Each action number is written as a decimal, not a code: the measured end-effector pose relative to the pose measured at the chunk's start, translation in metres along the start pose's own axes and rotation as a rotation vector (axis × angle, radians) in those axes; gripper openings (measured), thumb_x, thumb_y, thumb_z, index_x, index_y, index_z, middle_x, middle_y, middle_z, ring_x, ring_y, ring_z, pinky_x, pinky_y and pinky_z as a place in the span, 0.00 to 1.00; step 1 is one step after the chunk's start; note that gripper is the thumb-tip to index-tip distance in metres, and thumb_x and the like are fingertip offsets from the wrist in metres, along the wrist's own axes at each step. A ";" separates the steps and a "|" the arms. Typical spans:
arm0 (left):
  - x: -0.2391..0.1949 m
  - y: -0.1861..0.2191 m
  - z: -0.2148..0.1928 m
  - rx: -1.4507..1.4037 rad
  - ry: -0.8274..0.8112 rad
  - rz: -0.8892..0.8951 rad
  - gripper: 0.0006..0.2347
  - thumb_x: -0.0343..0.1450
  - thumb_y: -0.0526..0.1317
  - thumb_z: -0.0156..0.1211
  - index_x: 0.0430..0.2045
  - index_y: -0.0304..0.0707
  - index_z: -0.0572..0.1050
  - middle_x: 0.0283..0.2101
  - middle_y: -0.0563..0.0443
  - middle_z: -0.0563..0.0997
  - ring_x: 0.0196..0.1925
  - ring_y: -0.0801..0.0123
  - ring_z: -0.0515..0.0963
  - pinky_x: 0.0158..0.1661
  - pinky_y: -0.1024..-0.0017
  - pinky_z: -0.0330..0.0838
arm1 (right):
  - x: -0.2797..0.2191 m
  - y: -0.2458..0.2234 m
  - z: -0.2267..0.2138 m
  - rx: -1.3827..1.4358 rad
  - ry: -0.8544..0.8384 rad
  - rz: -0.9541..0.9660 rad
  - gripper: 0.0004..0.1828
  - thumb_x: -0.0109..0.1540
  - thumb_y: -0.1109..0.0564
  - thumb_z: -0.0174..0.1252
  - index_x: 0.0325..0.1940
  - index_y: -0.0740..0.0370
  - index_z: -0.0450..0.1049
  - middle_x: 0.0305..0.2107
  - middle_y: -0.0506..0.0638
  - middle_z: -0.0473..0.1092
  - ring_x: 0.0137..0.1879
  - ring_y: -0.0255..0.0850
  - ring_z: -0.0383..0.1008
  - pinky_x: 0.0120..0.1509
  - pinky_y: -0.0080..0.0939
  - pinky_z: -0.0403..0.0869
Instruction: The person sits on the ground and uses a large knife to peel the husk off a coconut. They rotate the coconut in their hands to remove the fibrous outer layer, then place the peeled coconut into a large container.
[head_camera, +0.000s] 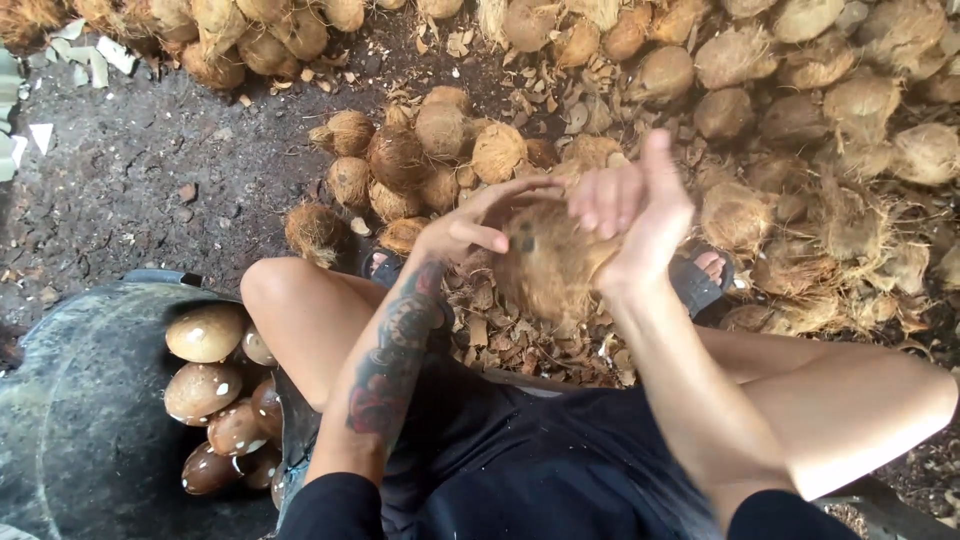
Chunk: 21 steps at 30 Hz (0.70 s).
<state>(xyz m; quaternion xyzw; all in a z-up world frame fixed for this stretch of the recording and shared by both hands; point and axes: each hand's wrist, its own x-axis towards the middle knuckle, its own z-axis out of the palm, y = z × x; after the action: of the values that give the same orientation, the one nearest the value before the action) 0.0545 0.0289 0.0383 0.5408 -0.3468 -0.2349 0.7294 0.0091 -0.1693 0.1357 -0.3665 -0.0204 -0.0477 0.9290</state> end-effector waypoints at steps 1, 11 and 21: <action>0.013 -0.008 0.013 -0.002 -0.003 -0.001 0.47 0.59 0.56 0.70 0.72 0.27 0.59 0.70 0.23 0.67 0.74 0.29 0.62 0.68 0.27 0.56 | 0.000 0.002 0.003 -0.001 0.003 -0.002 0.36 0.76 0.40 0.37 0.14 0.51 0.63 0.09 0.46 0.55 0.17 0.43 0.67 0.34 0.38 0.73; -0.004 -0.094 0.062 -0.298 0.340 -0.349 0.55 0.56 0.46 0.79 0.76 0.27 0.47 0.75 0.27 0.56 0.73 0.42 0.66 0.71 0.46 0.62 | 0.030 -0.014 0.002 -0.309 0.012 0.192 0.38 0.76 0.41 0.41 0.11 0.51 0.59 0.07 0.42 0.52 0.15 0.36 0.57 0.27 0.34 0.60; -0.009 -0.099 0.097 -0.623 0.583 -0.592 0.57 0.56 0.62 0.72 0.79 0.50 0.41 0.77 0.27 0.58 0.12 0.86 0.57 0.14 0.87 0.62 | 0.101 -0.050 -0.049 -0.002 0.548 -0.416 0.30 0.65 0.46 0.48 0.08 0.53 0.55 0.06 0.44 0.50 0.14 0.42 0.55 0.25 0.48 0.65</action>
<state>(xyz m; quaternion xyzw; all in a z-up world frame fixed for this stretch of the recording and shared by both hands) -0.0221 -0.0555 -0.0412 0.4158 0.1249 -0.3627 0.8246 0.1048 -0.2467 0.1414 -0.3290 0.1558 -0.3330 0.8699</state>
